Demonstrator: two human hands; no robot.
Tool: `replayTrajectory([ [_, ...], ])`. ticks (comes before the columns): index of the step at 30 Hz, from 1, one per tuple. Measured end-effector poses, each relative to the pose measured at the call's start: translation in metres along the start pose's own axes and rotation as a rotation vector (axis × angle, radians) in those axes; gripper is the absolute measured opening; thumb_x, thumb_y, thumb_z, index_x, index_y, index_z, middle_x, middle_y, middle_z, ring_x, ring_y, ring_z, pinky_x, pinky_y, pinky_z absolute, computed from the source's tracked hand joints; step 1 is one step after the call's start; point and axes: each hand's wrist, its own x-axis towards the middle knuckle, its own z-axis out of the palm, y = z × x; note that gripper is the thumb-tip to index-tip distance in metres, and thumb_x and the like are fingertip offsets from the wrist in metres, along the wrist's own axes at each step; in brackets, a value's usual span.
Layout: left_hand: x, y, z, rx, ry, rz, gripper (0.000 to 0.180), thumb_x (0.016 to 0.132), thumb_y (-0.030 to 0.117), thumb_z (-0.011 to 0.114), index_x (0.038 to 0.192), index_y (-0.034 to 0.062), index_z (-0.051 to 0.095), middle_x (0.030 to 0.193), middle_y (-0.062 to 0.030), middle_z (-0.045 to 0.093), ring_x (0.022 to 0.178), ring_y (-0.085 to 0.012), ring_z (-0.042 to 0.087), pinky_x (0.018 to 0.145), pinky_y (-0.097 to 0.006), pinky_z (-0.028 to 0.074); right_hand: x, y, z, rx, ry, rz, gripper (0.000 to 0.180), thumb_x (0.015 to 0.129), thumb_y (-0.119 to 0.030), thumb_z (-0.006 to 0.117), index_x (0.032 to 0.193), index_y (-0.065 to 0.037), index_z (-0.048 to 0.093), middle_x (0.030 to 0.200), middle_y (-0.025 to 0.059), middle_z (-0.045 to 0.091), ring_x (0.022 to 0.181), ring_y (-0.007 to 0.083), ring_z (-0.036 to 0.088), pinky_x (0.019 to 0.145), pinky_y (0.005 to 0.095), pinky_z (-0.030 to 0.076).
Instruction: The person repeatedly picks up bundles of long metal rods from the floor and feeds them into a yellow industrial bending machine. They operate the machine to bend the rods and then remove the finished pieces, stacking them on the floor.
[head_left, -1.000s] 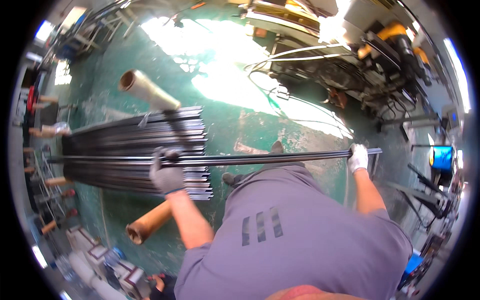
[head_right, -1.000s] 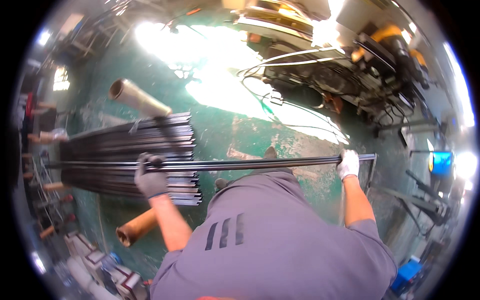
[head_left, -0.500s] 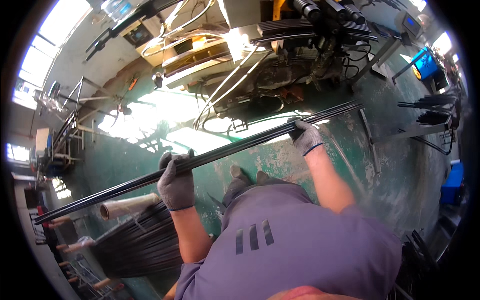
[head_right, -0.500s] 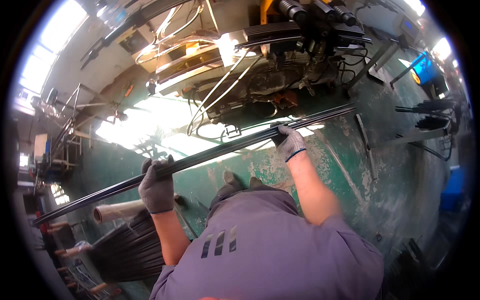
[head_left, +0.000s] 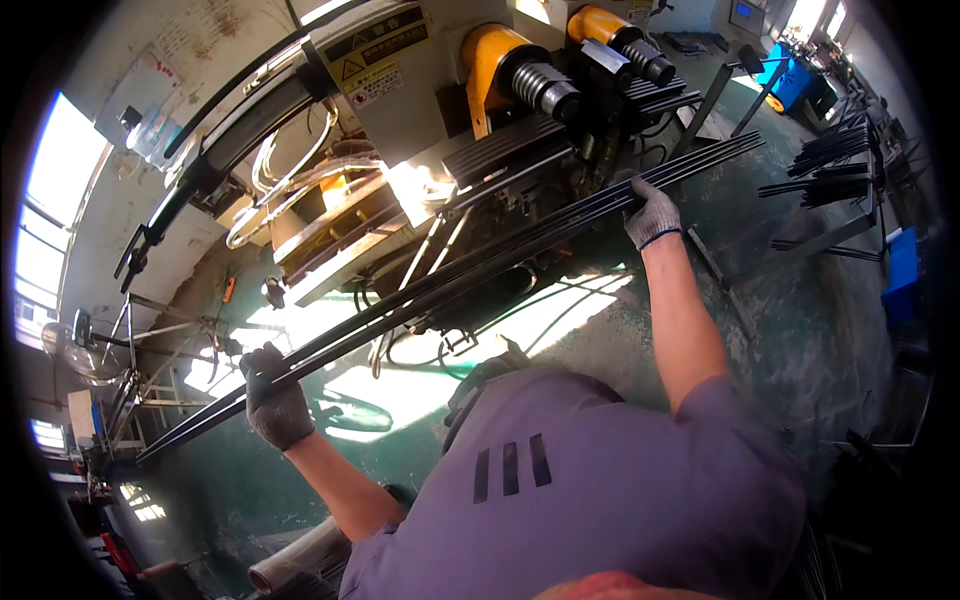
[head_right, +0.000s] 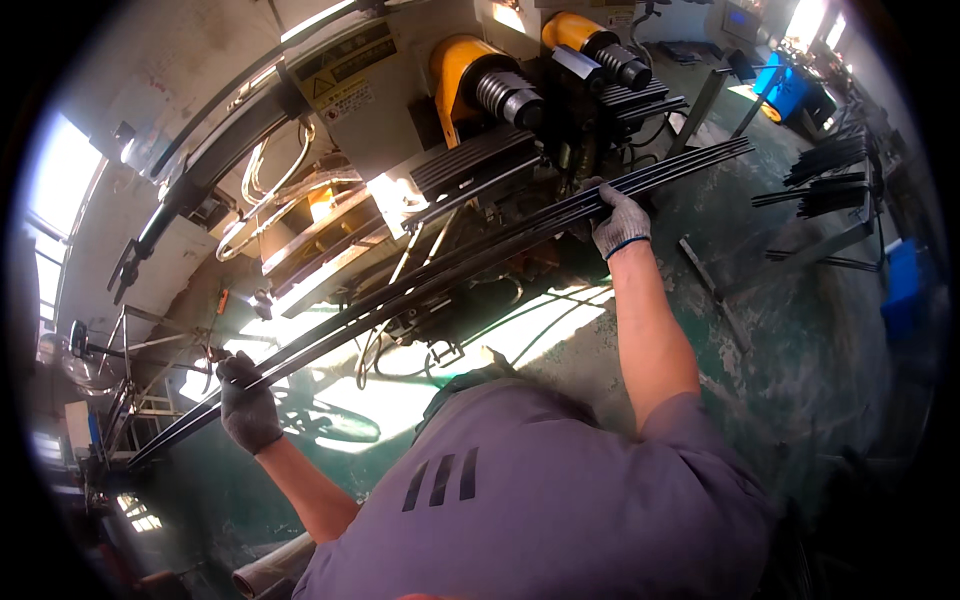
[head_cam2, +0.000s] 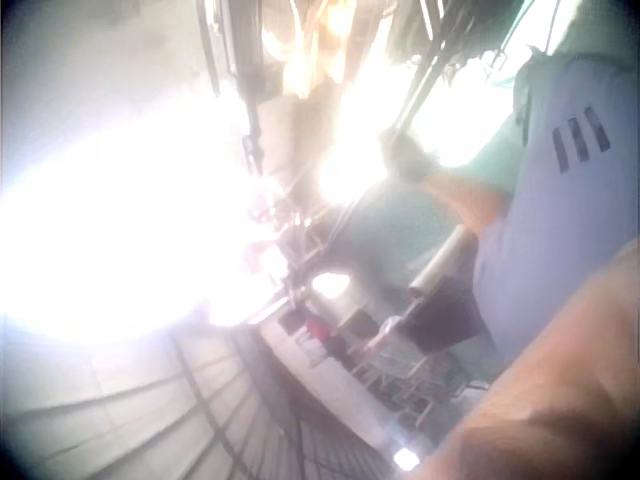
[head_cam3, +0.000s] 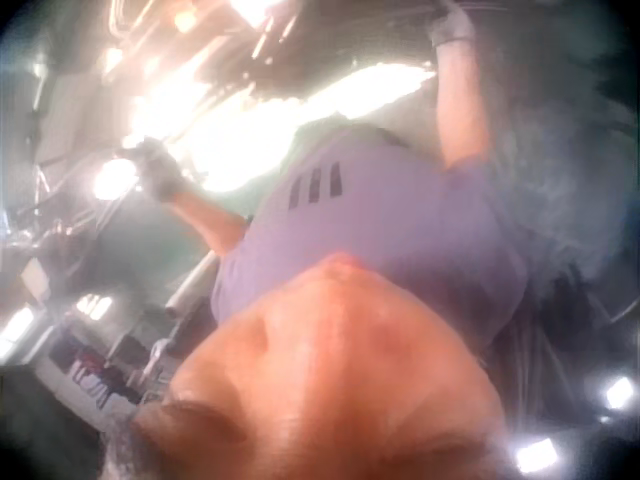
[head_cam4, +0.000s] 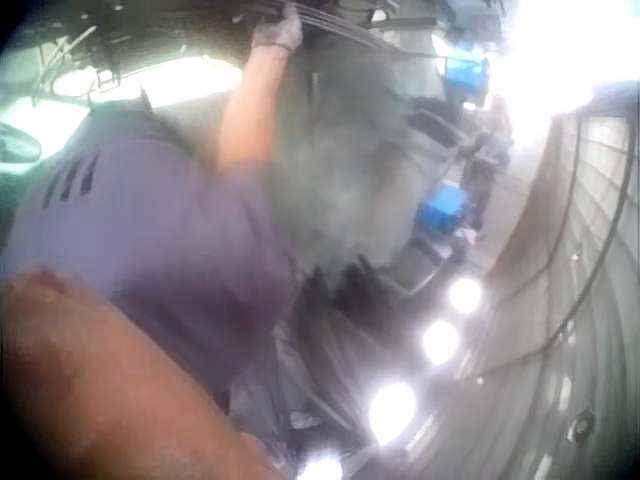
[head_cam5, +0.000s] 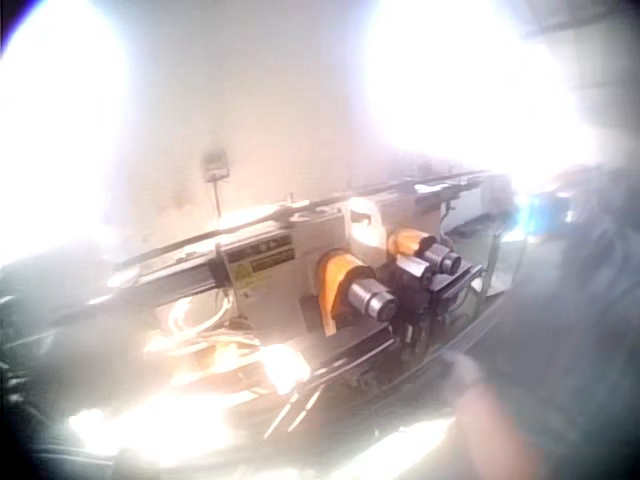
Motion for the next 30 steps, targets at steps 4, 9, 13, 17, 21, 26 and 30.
replayTrajectory([
  [4,0.074,-0.043,-0.006,0.151,0.194,0.036,0.013,0.097,-0.004,0.061,0.110,-0.0046,0.063,0.105,-0.0128,0.067,0.106,-0.0251,0.066,0.102,-0.040,0.053,0.045,0.001,0.036,-0.058,0.014,-0.065,0.017,0.100,-0.010,0.063,0.114,-0.003,0.071,0.111,0.0118,0.074,0.098,0.0258,0.071,0.086,0.0425,0.059],
  [9,0.143,-0.084,-0.004,0.045,0.352,-0.051,0.032,0.096,-0.010,0.060,0.127,-0.0058,0.058,0.129,-0.0147,0.065,0.106,-0.0193,0.067,0.099,-0.035,0.054,0.123,0.013,0.073,-0.170,-0.108,0.037,0.022,0.100,-0.009,0.061,0.118,0.002,0.069,0.115,0.0132,0.072,0.108,0.0268,0.069,0.098,0.0414,0.056],
  [13,0.167,-0.142,0.008,0.106,0.326,-0.050,0.009,0.096,-0.005,0.063,0.105,-0.0038,0.062,0.093,-0.0139,0.068,0.092,-0.0257,0.069,0.106,-0.043,0.053,0.153,0.024,0.093,-0.866,-0.205,-0.109,0.029,0.103,-0.020,0.055,0.124,-0.005,0.068,0.120,0.0131,0.072,0.112,0.0258,0.070,0.098,0.0385,0.055],
  [17,0.180,-0.189,0.001,0.118,0.408,-0.087,0.003,0.096,-0.004,0.059,0.098,-0.0050,0.062,0.096,-0.0184,0.068,0.101,-0.0332,0.067,0.107,-0.049,0.052,0.148,0.023,0.124,-2.433,-0.285,-0.557,0.035,0.103,-0.023,0.052,0.135,-0.018,0.064,0.136,0.0061,0.068,0.126,0.0217,0.064,0.102,0.0347,0.051],
  [21,0.185,-0.218,0.015,0.187,0.297,-0.168,0.008,0.095,-0.003,0.061,0.102,-0.0055,0.063,0.100,-0.0191,0.068,0.103,-0.0340,0.067,0.106,-0.048,0.052,0.185,0.034,0.110,-2.438,-0.339,-0.691,0.032,0.101,-0.024,0.057,0.129,-0.019,0.069,0.122,0.0074,0.074,0.114,0.0273,0.070,0.094,0.0402,0.056],
  [26,0.190,-0.215,-0.004,1.056,-0.013,-0.032,0.020,0.092,0.006,0.061,0.108,-0.0049,0.065,0.107,-0.0182,0.068,0.111,-0.0353,0.064,0.110,-0.053,0.046,0.161,0.011,0.106,-1.657,-0.439,-0.647,0.029,0.089,-0.011,0.067,0.117,-0.012,0.076,0.113,0.0145,0.076,0.109,0.0311,0.072,0.094,0.0394,0.057],
  [30,0.184,-0.203,-0.003,0.249,0.189,-0.186,0.029,0.092,0.007,0.059,0.116,-0.0063,0.066,0.119,-0.0207,0.069,0.120,-0.0366,0.063,0.115,-0.055,0.043,0.165,0.008,0.096,-1.591,-0.514,-0.653,0.028,0.088,-0.007,0.068,0.114,-0.011,0.078,0.111,0.0149,0.076,0.109,0.0293,0.073,0.098,0.0382,0.056],
])
